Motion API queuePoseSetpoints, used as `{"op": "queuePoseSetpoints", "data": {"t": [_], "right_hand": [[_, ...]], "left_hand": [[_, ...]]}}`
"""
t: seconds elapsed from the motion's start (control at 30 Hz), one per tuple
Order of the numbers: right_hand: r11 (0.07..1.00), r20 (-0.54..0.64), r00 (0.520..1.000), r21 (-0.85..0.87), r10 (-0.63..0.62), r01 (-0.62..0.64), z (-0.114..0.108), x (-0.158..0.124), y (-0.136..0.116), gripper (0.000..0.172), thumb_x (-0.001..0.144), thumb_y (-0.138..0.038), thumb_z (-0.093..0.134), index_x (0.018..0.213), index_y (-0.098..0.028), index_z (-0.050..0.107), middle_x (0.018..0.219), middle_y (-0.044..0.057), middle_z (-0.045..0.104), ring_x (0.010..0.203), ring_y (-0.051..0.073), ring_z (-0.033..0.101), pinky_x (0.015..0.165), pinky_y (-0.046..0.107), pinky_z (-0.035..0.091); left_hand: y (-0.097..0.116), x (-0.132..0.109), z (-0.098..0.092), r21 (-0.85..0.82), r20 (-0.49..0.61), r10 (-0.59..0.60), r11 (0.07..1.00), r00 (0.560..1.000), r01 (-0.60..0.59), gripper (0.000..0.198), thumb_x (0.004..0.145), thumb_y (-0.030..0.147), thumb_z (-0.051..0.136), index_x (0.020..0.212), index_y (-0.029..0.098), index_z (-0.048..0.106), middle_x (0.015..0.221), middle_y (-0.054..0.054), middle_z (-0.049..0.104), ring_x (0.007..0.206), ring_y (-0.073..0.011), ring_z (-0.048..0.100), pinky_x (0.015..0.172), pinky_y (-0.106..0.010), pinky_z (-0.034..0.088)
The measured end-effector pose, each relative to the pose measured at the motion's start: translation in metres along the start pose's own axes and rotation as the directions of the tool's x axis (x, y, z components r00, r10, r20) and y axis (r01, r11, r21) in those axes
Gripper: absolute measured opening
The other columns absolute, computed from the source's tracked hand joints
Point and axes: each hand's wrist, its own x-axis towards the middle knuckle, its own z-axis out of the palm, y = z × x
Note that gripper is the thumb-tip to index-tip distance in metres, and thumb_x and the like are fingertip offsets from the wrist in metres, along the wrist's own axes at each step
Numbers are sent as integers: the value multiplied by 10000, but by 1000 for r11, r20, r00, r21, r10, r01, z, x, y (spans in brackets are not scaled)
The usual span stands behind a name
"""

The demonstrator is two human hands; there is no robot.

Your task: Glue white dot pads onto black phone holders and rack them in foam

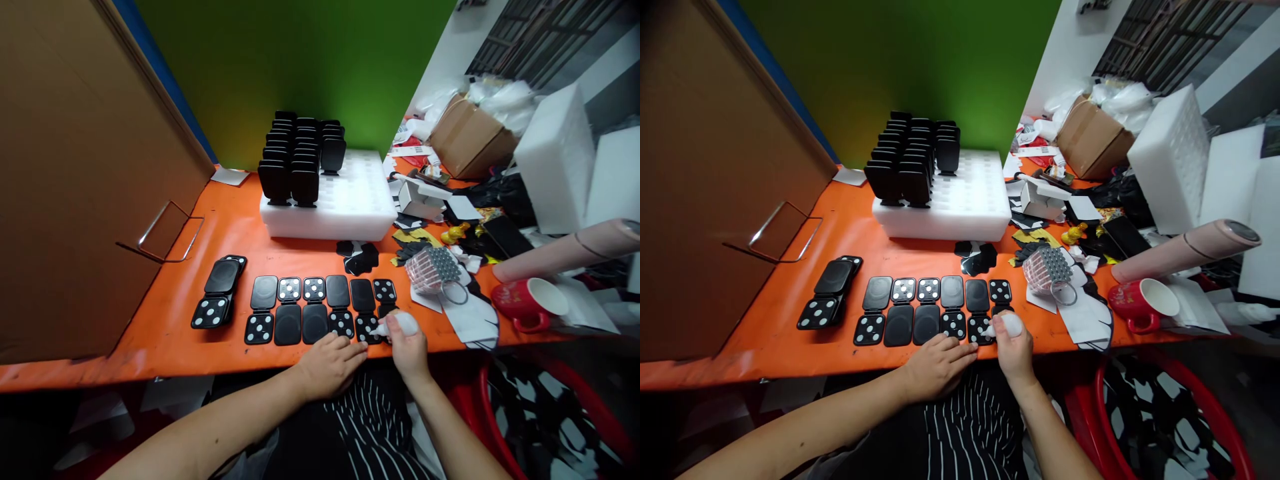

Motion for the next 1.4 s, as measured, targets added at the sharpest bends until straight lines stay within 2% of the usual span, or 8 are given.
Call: {"op": "queuePoseSetpoints", "data": {"t": [0.13,0.27,0.4,0.53,0.83,1.03,1.27,1.4], "right_hand": [[999,-4,1000,-22,-31,31,-4,-3,3,292,740,-447,557,767,-160,602,704,56,653,620,171,574,608,277,444],[973,-115,984,202,137,-112,-9,13,9,364,746,-503,518,708,-148,587,627,42,632,456,124,496,451,249,399],[931,-273,947,359,171,-65,-13,34,10,366,736,-507,527,743,-143,564,630,28,617,450,102,484,434,227,394],[951,-319,941,308,115,-12,-7,52,5,389,723,-507,537,783,-124,576,676,47,626,460,99,503,461,233,422],[994,-362,932,109,26,14,10,70,11,403,732,-518,508,796,-129,588,689,87,643,544,171,573,531,285,450],[999,-404,915,25,-12,24,5,72,15,399,728,-506,526,823,-125,594,708,97,647,612,194,590,582,296,447],[998,-359,933,45,-17,36,14,80,11,429,746,-510,500,855,-107,598,743,106,655,624,181,592,610,292,452],[1000,-352,936,19,-3,10,14,85,9,429,727,-520,517,805,-109,607,733,118,658,631,196,598,593,299,457]], "left_hand": [[2,1,-1,8,3,-12,1000,1000,12,362,860,286,385,1207,203,446,1259,-37,481,928,-174,482,783,-320,345],[5,8,-8,0,23,-22,1000,999,22,342,848,278,401,1173,196,473,1213,-54,512,911,-177,493,764,-316,351],[9,25,-13,-22,24,24,999,999,-24,357,849,278,395,1191,193,455,1238,-55,490,1062,-202,449,878,-333,323],[12,45,-11,-8,28,38,999,999,-38,417,824,340,445,1206,176,430,1304,-73,424,1206,-229,338,1010,-379,205],[20,73,-6,68,84,39,997,996,-45,498,792,403,472,1200,120,428,1250,-141,465,1226,-260,308,1040,-461,101],[23,79,-2,64,91,-20,998,996,14,478,806,401,444,1195,122,437,1228,-137,484,1197,-266,345,1030,-490,92],[24,82,-1,37,90,-61,998,994,58,477,803,393,444,1188,112,435,1201,-135,507,1155,-259,387,1029,-496,84],[23,83,1,30,86,-58,998,995,55,447,811,382,431,1169,115,449,1186,-131,519,1146,-254,396,1029,-491,97]]}}
